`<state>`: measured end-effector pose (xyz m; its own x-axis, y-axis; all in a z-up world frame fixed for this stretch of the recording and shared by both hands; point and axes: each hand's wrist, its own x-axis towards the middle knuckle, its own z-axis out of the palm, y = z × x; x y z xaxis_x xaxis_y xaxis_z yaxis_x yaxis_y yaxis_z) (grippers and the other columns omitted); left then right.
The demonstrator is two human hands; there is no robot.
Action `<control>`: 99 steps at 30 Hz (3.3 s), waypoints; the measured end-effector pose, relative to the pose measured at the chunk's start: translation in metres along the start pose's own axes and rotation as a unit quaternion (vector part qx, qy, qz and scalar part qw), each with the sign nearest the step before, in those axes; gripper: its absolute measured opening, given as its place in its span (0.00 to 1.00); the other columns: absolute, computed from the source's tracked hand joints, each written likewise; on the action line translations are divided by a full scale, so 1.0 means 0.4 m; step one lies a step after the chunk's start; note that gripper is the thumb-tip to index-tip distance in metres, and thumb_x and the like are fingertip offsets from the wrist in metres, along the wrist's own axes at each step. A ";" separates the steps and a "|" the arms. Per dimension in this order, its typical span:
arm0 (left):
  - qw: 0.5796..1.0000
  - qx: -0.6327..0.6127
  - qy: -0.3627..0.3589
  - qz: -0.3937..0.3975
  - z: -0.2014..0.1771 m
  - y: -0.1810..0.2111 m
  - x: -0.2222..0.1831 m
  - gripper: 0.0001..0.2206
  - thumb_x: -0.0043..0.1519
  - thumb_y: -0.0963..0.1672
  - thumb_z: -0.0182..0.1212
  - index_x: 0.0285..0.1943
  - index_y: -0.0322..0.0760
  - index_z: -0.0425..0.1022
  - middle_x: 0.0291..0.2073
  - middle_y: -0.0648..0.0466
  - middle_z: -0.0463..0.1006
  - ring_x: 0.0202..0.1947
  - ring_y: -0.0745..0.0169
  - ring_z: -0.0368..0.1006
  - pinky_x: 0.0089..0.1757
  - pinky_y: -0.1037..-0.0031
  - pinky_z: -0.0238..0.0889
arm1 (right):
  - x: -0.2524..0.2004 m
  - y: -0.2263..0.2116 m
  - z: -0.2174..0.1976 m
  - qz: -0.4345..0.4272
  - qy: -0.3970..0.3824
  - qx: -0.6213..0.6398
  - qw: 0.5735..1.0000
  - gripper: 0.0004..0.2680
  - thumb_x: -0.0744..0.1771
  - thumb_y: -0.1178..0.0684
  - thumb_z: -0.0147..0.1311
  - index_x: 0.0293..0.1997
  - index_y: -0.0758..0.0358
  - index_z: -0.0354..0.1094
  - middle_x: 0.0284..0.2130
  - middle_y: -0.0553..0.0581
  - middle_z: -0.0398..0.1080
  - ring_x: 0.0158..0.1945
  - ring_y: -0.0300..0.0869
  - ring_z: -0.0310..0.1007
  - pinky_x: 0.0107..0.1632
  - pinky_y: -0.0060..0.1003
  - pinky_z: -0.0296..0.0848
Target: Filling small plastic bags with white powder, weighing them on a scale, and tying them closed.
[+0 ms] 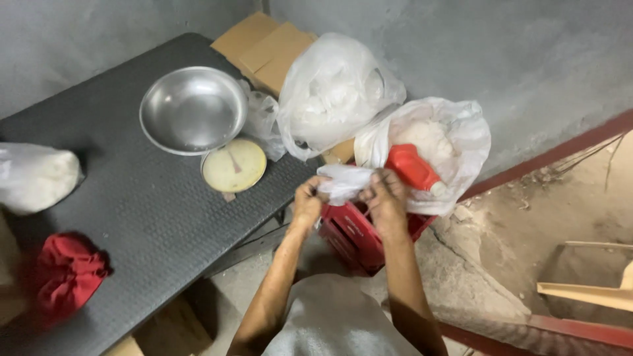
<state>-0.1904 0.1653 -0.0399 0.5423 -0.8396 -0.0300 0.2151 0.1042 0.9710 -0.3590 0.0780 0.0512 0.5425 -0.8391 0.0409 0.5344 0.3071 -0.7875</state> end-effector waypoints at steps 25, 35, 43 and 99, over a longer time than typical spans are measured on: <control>0.944 -0.300 0.062 -0.124 -0.018 0.023 -0.054 0.10 0.63 0.43 0.56 0.50 0.34 0.76 0.42 0.51 0.80 0.43 0.56 0.77 0.46 0.60 0.74 | -0.120 0.031 -0.087 0.102 0.082 0.081 0.988 0.07 0.66 0.54 0.55 0.46 0.65 0.70 0.39 0.56 0.75 0.44 0.45 0.74 0.53 0.48 0.74; 0.998 0.032 -0.042 0.036 0.002 0.249 -0.101 0.28 0.53 0.39 0.69 0.64 0.44 0.66 0.61 0.53 0.69 0.61 0.57 0.65 0.57 0.67 0.64 | -0.075 0.068 -0.033 0.075 0.085 -0.041 0.993 0.07 0.65 0.59 0.55 0.44 0.67 0.67 0.40 0.57 0.73 0.48 0.47 0.74 0.58 0.55 0.73; 0.987 0.124 0.057 0.085 -0.090 0.080 -0.129 0.05 0.63 0.42 0.67 0.42 0.32 0.79 0.42 0.55 0.76 0.43 0.61 0.70 0.45 0.70 0.64 | -0.082 0.078 0.016 0.135 0.056 0.075 0.986 0.06 0.67 0.57 0.53 0.45 0.67 0.68 0.42 0.61 0.76 0.49 0.47 0.78 0.57 0.49 0.77; 0.939 -0.265 -0.060 -0.212 -0.258 0.121 -0.085 0.16 0.59 0.42 0.59 0.56 0.32 0.71 0.47 0.41 0.77 0.46 0.48 0.76 0.53 0.52 0.68 | -0.112 0.057 -0.047 0.316 -0.029 0.010 0.948 0.16 0.62 0.49 0.61 0.51 0.66 0.70 0.43 0.61 0.77 0.46 0.48 0.77 0.51 0.51 0.78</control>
<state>-0.1146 0.2539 -0.0164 0.2289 -0.9160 -0.3294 0.7815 -0.0289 0.6232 -0.3833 0.1139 0.0199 0.7933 -0.4582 -0.4009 0.1023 0.7494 -0.6542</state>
